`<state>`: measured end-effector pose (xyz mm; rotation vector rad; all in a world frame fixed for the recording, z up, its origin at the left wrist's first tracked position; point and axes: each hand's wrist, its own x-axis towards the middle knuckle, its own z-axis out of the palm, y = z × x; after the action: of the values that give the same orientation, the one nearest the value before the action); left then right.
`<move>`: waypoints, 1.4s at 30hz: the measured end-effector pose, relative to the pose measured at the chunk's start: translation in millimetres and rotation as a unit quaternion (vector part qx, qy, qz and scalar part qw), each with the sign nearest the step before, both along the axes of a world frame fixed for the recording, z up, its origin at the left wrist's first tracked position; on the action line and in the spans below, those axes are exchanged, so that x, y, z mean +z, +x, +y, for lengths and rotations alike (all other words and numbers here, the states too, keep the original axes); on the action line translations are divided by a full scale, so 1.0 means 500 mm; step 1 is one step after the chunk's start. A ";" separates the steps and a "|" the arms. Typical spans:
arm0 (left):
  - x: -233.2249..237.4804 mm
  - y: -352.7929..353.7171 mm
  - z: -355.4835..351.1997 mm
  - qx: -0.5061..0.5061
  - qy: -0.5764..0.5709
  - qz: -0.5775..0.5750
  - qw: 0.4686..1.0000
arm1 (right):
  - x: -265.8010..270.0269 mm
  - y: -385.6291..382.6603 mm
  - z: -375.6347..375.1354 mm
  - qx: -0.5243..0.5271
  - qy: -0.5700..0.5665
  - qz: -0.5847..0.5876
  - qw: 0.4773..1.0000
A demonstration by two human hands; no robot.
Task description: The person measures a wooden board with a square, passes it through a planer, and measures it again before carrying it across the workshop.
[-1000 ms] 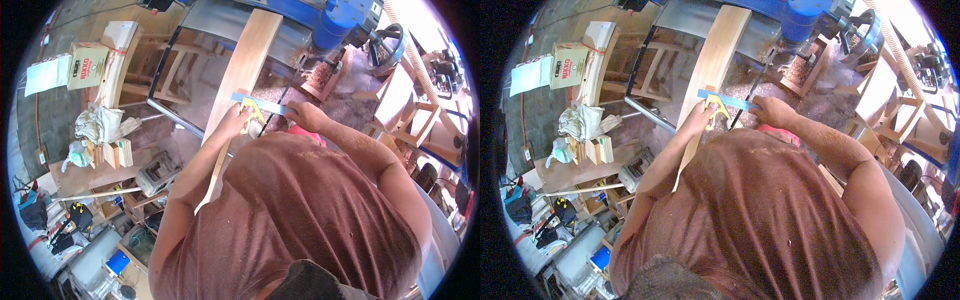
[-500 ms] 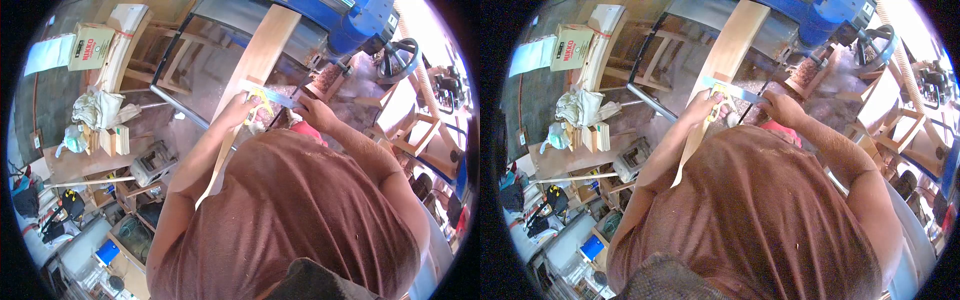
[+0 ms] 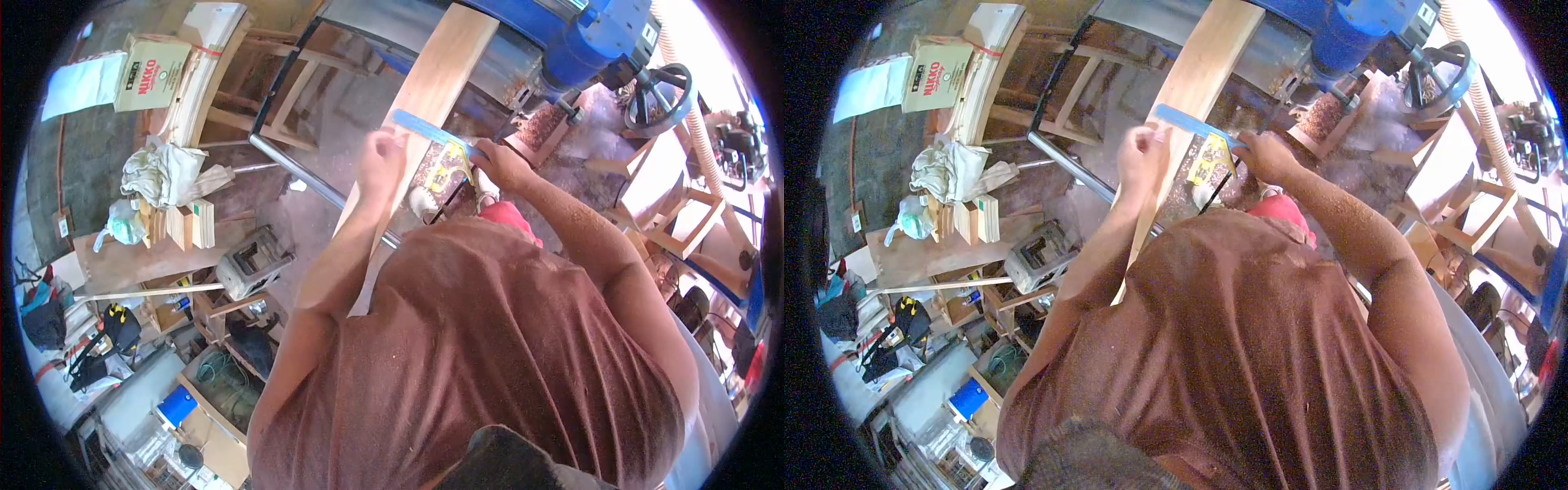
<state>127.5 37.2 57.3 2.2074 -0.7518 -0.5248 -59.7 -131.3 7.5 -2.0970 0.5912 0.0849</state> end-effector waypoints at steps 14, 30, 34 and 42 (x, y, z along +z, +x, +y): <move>-0.100 0.072 -0.029 0.067 -0.106 0.045 0.991 | -0.032 0.030 0.001 -0.015 0.007 -0.012 1.000; -0.114 0.107 -0.035 -0.005 -0.066 -0.006 0.998 | -0.516 -0.395 0.165 -0.321 0.125 0.352 0.870; -0.105 0.099 -0.032 0.006 -0.048 0.013 0.999 | -0.756 -0.356 0.334 -0.067 0.092 0.414 0.903; -0.099 0.104 -0.033 0.002 -0.062 0.056 0.997 | -0.817 -0.234 0.366 -0.039 0.021 0.471 0.881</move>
<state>179.2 20.5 7.6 2.0482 -0.7017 -0.5786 -176.5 51.9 -401.1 -1.8883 1.2181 1.1060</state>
